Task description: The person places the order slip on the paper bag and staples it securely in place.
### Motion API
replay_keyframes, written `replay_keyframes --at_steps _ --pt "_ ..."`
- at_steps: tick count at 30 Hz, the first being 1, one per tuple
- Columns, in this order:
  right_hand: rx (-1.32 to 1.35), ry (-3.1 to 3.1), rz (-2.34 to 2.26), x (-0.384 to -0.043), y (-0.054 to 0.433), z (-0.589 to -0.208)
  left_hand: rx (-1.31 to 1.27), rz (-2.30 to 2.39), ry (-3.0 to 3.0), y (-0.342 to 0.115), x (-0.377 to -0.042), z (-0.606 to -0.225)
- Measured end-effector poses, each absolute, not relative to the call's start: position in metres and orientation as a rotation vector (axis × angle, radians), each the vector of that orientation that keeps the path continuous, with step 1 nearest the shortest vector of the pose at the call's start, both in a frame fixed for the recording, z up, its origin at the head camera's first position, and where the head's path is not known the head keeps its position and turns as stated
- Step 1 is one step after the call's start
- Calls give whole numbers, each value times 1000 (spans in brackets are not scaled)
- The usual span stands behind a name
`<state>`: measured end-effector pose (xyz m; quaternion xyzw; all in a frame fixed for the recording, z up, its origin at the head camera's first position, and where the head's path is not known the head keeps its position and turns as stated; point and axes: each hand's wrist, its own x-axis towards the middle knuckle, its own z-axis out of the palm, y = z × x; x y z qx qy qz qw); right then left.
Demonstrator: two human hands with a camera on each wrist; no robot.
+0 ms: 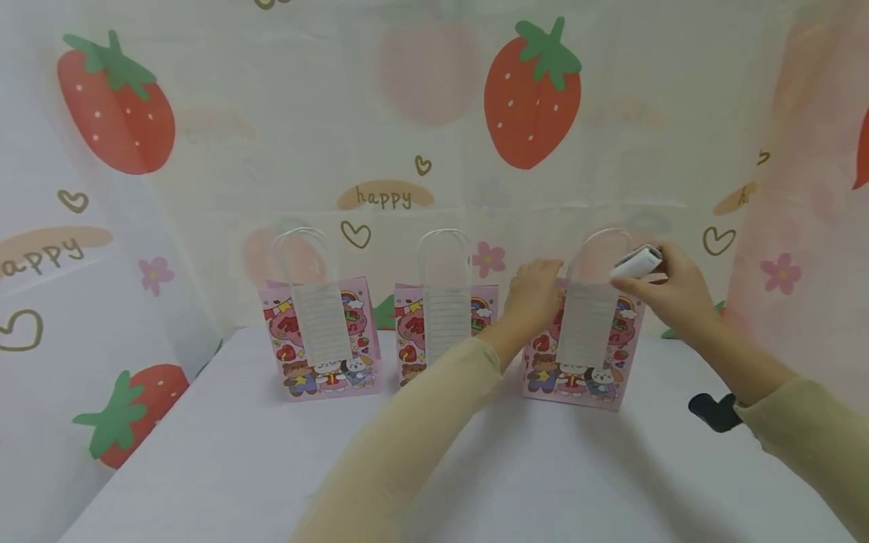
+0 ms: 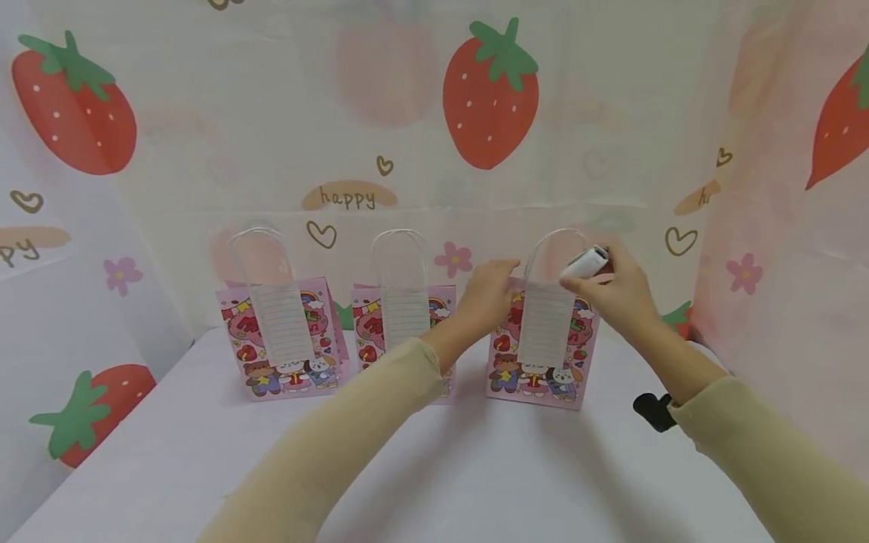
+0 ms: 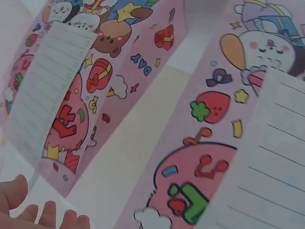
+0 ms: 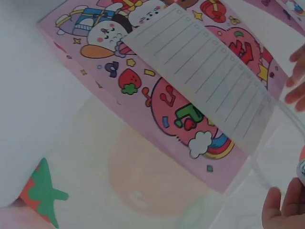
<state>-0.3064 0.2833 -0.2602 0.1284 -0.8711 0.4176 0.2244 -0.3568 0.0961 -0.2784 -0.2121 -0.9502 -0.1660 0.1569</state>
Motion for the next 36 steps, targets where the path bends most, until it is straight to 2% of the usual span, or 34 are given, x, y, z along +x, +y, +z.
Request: replay_keyframes --at_steps 4,9,13,26,36 --pt "286 -2298 1429 -297 299 -263 -681 -665 -2659 78 -343 -272" --pt "294 -2116 1859 -289 318 -269 -647 -1123 -2592 59 -329 -269" --pt "257 -1987 2088 -282 328 -271 -638 -1297 -2529 48 -320 -270" --pt "275 -1849 2388 -264 340 -284 -646 -1191 -2477 9 -298 -279" --pt "172 -1956 2374 -252 343 -295 -634 -1268 -2445 -24 -289 -290"
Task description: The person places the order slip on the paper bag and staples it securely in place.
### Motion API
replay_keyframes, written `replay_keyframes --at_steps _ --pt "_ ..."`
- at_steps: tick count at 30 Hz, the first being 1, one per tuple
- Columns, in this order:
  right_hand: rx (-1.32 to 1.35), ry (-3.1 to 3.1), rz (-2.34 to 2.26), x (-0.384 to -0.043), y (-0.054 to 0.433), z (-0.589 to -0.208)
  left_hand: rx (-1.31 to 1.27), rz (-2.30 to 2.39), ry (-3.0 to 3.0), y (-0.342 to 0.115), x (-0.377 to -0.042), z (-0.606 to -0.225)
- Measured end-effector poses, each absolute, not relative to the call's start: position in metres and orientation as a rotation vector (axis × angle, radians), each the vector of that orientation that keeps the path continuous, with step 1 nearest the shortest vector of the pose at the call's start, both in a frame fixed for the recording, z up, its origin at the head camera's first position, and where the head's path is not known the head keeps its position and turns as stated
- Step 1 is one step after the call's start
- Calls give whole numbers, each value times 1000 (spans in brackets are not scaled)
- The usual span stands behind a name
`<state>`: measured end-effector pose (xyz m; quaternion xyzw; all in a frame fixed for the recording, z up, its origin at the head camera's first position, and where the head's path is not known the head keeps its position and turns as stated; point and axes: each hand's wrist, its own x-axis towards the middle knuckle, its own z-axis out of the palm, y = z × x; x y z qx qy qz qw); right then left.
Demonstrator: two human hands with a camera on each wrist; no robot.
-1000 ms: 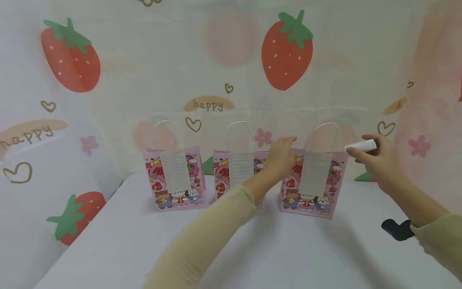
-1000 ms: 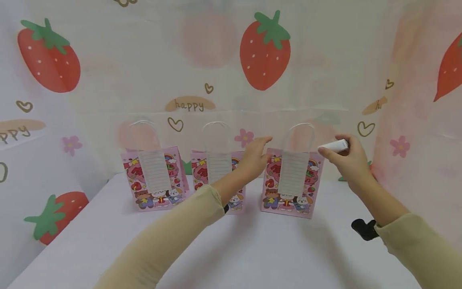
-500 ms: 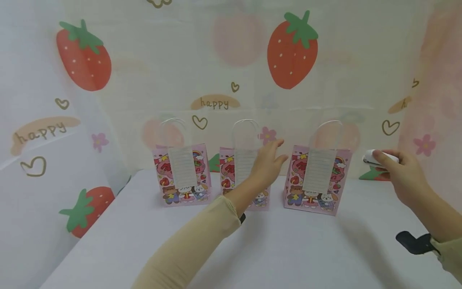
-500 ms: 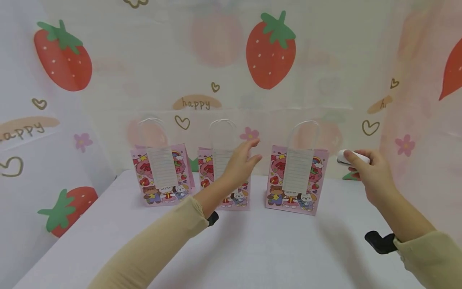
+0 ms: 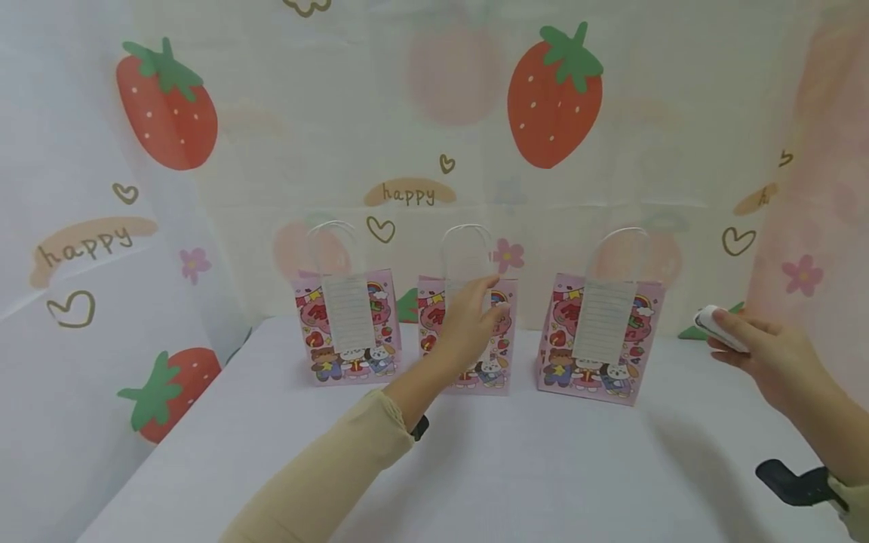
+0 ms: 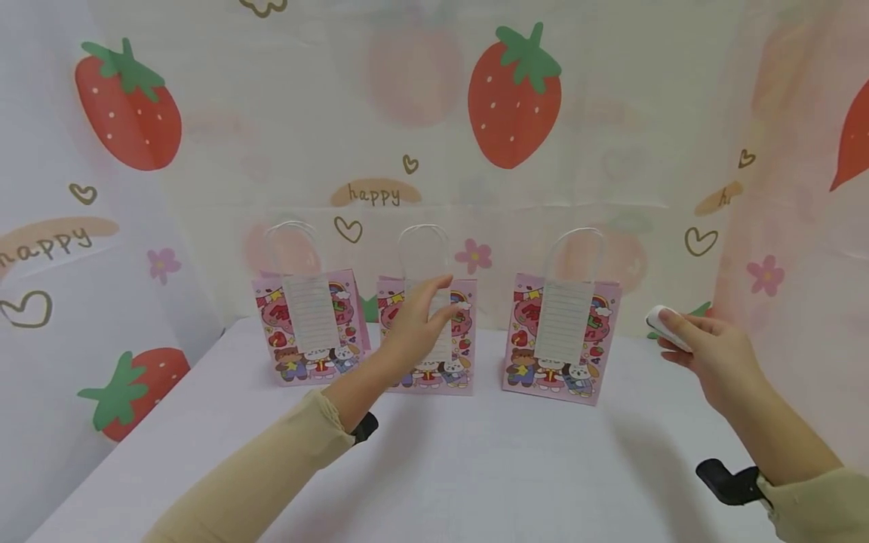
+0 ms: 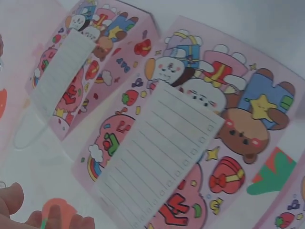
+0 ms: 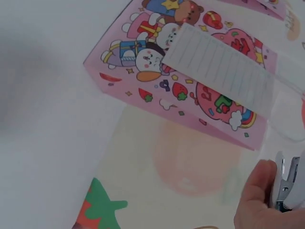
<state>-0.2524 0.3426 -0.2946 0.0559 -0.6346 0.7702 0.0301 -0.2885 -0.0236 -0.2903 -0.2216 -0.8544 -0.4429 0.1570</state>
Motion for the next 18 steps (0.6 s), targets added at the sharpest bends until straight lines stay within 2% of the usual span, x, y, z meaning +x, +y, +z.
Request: replay_keyframes --at_steps 7,18 --pt "35 -2058 2303 -251 346 -305 -613 -1278 -2453 -44 -286 -300" --pt "21 -2142 2277 -245 349 -319 -578 -1282 -2375 -67 -280 -315"
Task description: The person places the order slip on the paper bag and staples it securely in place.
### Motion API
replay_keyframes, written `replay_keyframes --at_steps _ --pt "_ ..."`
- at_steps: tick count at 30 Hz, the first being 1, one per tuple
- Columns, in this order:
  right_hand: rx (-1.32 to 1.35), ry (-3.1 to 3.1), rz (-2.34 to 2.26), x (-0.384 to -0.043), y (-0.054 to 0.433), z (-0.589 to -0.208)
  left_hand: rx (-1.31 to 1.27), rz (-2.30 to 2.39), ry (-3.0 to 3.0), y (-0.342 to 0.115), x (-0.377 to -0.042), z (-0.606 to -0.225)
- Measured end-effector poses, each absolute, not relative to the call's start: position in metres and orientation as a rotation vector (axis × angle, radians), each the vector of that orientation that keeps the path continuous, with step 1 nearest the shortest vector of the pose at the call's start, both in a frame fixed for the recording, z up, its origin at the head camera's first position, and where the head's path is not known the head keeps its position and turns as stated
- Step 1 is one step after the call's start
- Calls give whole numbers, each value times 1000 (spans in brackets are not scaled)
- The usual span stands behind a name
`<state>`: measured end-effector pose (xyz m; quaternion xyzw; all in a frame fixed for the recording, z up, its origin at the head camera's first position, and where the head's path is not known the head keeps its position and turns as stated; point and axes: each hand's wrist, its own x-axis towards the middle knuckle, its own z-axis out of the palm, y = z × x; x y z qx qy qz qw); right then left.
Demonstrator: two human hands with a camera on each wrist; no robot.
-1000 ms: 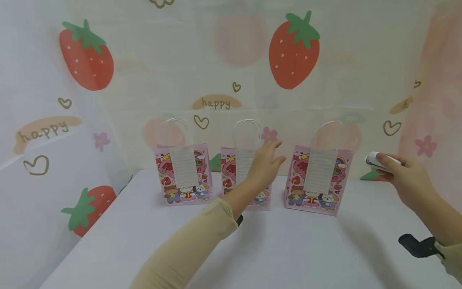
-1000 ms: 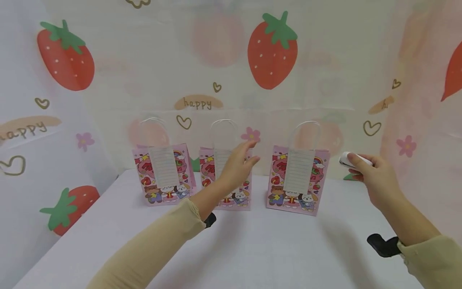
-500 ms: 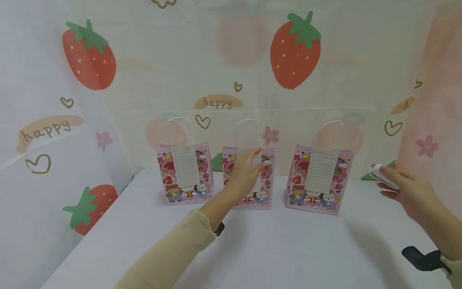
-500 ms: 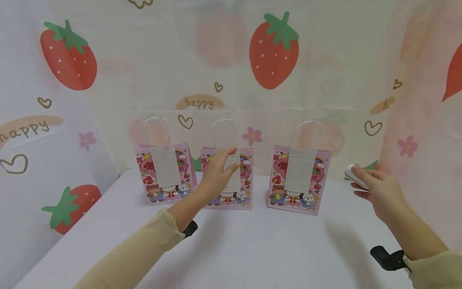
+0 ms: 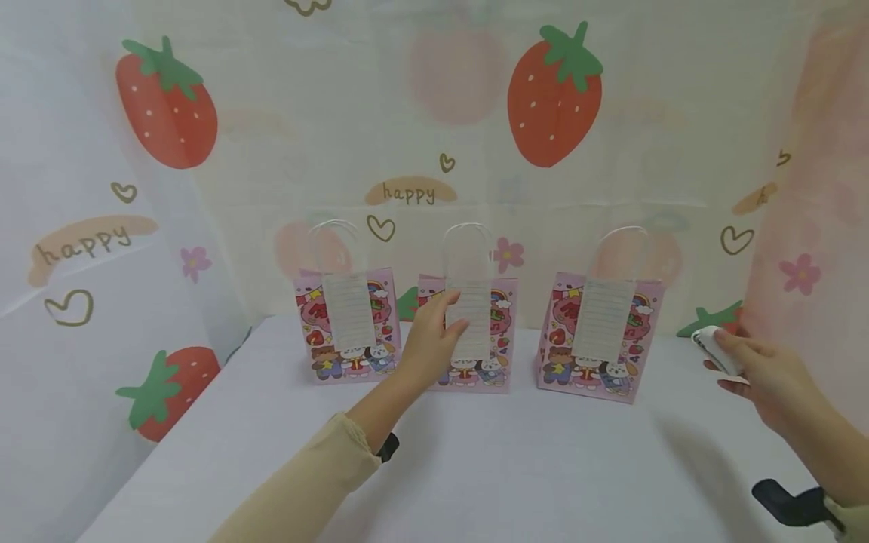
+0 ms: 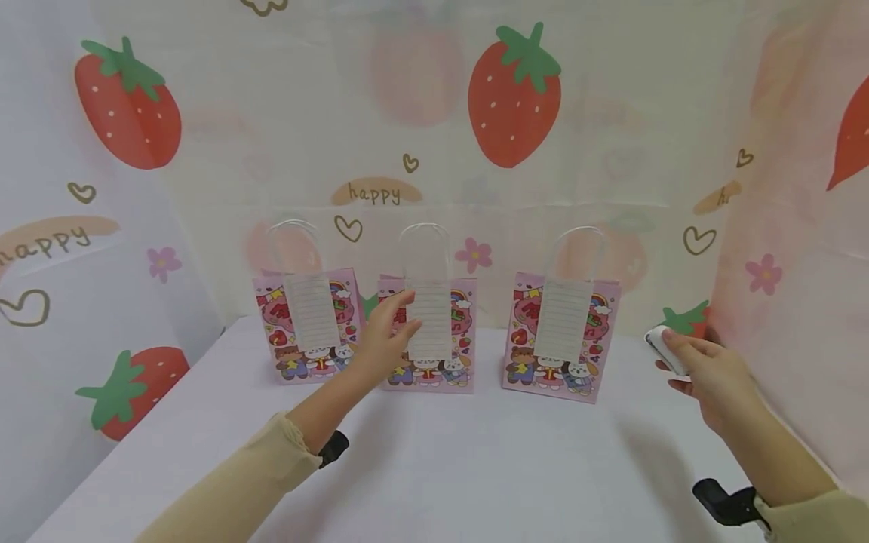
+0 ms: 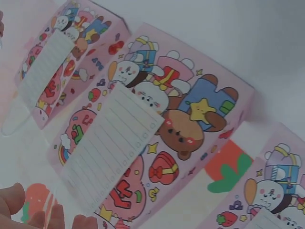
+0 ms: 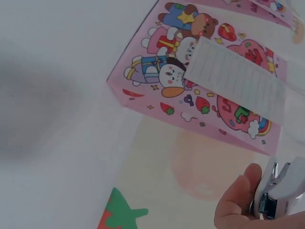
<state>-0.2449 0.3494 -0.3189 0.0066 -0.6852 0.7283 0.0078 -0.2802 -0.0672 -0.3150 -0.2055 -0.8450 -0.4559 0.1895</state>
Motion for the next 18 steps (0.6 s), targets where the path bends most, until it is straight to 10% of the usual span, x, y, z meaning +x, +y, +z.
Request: replay_keyframes --at_steps 18 --pt "-78 -2210 2317 -235 356 -339 -492 -1337 -2393 -99 -267 -337"
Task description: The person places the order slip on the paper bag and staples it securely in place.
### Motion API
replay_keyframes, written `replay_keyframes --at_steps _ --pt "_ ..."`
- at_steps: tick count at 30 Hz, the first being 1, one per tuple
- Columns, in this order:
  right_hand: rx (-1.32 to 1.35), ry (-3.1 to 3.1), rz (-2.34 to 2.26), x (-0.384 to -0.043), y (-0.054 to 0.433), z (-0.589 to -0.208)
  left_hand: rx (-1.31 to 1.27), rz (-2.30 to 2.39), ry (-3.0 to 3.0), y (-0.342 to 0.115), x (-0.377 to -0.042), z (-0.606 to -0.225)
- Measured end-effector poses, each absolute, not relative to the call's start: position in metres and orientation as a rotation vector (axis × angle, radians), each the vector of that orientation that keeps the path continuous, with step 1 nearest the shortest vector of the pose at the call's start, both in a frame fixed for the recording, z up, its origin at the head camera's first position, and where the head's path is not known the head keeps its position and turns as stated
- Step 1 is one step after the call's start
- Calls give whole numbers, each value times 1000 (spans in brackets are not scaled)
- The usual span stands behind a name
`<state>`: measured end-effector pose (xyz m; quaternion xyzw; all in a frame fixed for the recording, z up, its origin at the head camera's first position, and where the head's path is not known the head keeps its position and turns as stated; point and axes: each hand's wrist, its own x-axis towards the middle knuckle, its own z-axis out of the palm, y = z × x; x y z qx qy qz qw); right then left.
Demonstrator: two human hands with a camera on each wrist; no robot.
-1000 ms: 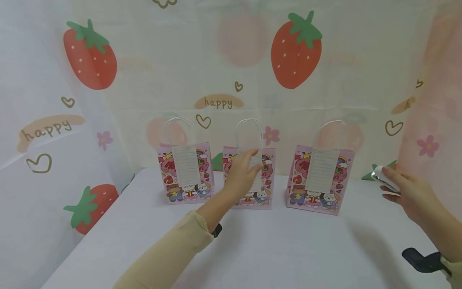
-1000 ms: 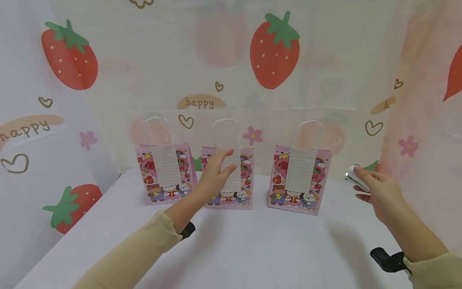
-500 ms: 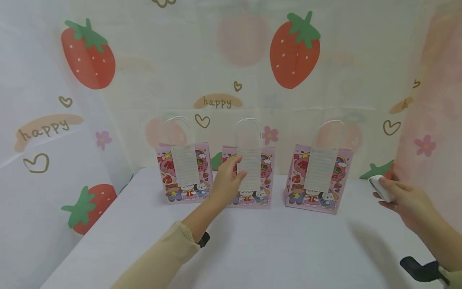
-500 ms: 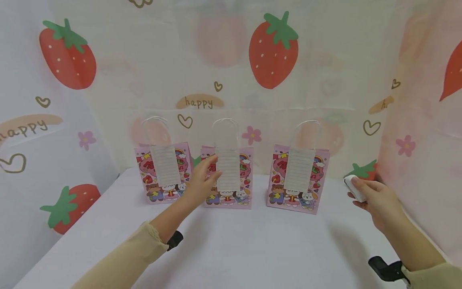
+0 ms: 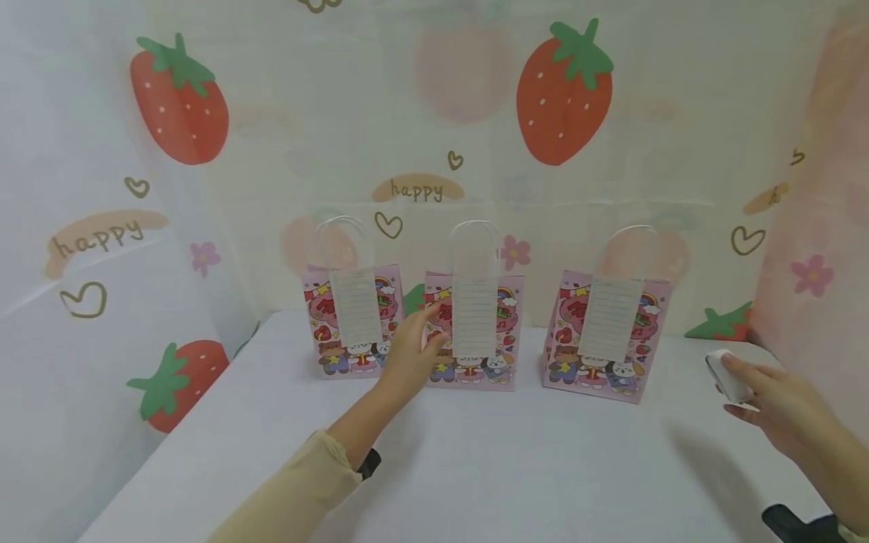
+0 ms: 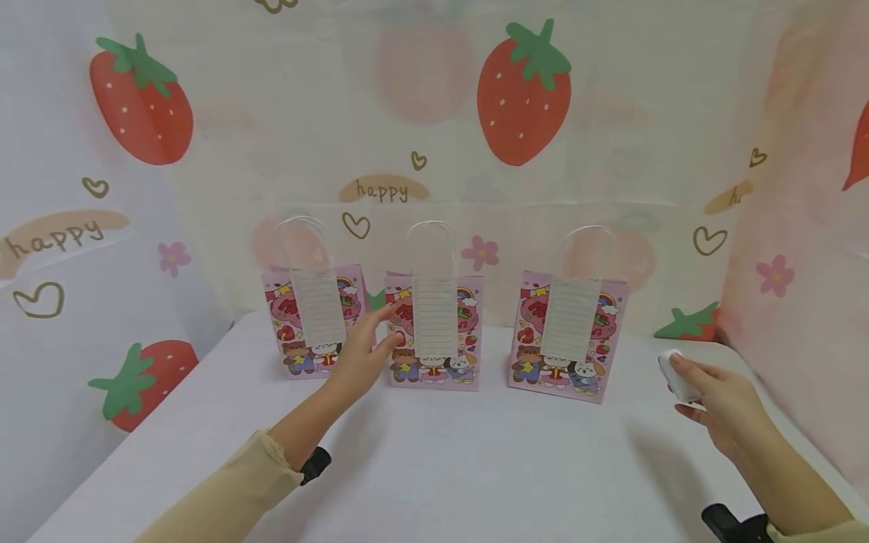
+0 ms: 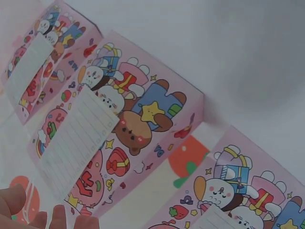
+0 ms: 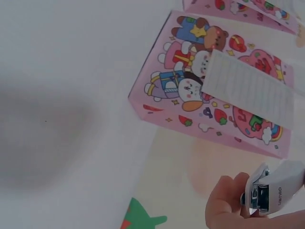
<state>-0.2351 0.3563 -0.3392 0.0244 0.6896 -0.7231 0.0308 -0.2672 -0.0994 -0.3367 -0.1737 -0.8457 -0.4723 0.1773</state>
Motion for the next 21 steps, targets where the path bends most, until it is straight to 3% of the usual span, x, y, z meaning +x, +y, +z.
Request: replay_keyframes --at_steps 9,21 --pt "86 2001 -2245 -233 355 -348 -467 -1330 -2428 -108 -264 -343" --pt "176 2226 -1848 -229 349 -371 -424 -1278 -2475 -122 -258 -353"
